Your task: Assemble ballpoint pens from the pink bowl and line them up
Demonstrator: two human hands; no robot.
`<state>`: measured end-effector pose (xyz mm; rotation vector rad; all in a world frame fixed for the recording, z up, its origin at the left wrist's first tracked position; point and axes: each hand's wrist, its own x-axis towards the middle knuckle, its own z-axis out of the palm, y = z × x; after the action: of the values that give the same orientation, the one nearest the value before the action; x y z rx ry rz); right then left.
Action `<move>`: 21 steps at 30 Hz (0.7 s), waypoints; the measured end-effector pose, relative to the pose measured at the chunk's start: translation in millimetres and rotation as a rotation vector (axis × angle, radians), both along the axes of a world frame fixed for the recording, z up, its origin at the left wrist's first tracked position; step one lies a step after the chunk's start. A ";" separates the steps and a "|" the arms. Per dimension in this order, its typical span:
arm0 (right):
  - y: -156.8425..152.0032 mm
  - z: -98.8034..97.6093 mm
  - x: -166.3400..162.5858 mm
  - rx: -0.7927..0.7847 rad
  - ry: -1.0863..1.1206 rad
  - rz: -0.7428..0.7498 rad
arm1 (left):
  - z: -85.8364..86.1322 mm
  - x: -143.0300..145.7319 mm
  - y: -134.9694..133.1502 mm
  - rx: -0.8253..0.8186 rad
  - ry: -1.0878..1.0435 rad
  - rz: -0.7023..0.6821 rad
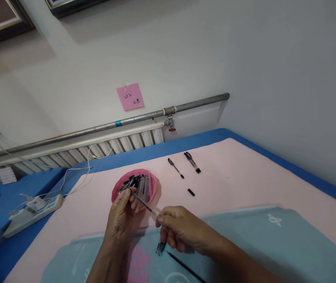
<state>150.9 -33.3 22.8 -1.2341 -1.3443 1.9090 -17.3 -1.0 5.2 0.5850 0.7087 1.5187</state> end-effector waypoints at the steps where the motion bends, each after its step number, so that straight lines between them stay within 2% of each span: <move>1: -0.1 -0.9 0.0 0.035 -0.043 0.011 | -0.5 0.2 0.5 -0.004 -0.009 -0.005; 8: 1.3 -8.4 -1.9 0.290 -0.207 -0.043 | 0.2 1.8 1.7 -0.042 0.044 0.046; 16: 2.2 -7.0 1.5 0.418 -0.252 -0.098 | 0.4 0.7 0.4 -0.038 0.016 -0.004; 21: 1.4 -3.4 3.9 0.372 -0.210 -0.009 | -0.1 -0.2 -0.6 -0.003 0.008 -0.037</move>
<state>154.8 -31.9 19.4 -1.2670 -1.7043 1.4634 -17.5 -1.6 5.2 0.5994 0.7028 1.4815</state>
